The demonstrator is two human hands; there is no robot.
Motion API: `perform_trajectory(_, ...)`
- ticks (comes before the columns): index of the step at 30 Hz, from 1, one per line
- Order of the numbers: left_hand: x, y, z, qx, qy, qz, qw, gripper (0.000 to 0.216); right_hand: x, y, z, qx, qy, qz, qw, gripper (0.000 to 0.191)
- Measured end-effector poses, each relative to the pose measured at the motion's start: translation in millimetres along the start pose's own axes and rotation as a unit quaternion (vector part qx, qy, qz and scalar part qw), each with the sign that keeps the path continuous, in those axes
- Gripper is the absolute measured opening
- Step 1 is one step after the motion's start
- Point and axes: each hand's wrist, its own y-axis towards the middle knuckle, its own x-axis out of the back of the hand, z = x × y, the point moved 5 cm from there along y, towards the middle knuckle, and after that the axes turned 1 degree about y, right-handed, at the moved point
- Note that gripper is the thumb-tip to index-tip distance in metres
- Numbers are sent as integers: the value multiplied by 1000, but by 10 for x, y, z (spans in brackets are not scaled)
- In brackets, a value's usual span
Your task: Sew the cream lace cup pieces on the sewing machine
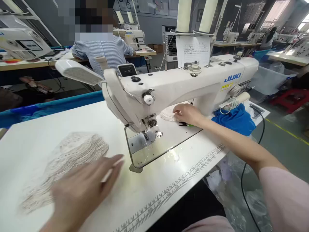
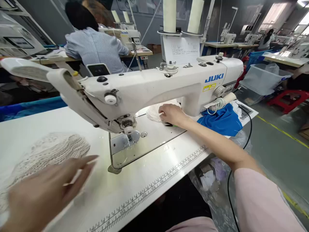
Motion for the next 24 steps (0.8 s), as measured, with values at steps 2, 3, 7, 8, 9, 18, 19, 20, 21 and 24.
perform_trajectory(2, -65, 142, -430, -128, 42, -49, 990, 15, -56, 121, -2, 1, 0, 18, 1000, 14)
perform_trajectory(3, -105, 204, -560, -153, 41, -60, 986, 12, -73, 158, 1, 1, 1, 26, 1000, 14)
perform_trajectory(7, -269, 332, -729, -159, -2, -37, 987, 11, -66, 215, -31, -6, 34, 58, 998, 18)
perform_trajectory(8, -299, 330, -717, -146, -10, -31, 989, 12, -59, 221, -54, -9, 49, 65, 997, 16)
perform_trajectory(9, -325, 317, -694, -129, -18, -25, 991, 13, -54, 230, -82, -14, 64, 68, 995, 15)
perform_trajectory(18, -418, 211, -591, -53, -63, -4, 997, 16, -61, 235, -241, -74, 169, 66, 981, 15)
perform_trajectory(19, -416, 214, -595, -53, -64, -6, 997, 16, -54, 227, -235, -75, 173, 66, 980, 16)
perform_trajectory(20, -415, 217, -596, -52, -65, -7, 997, 16, -47, 221, -229, -73, 176, 66, 979, 16)
perform_trajectory(21, -414, 219, -597, -51, -65, -7, 997, 16, -41, 217, -224, -71, 177, 66, 979, 16)
perform_trajectory(24, -421, 219, -593, -44, -68, -4, 997, 16, -45, 223, -227, -60, 169, 54, 982, 14)
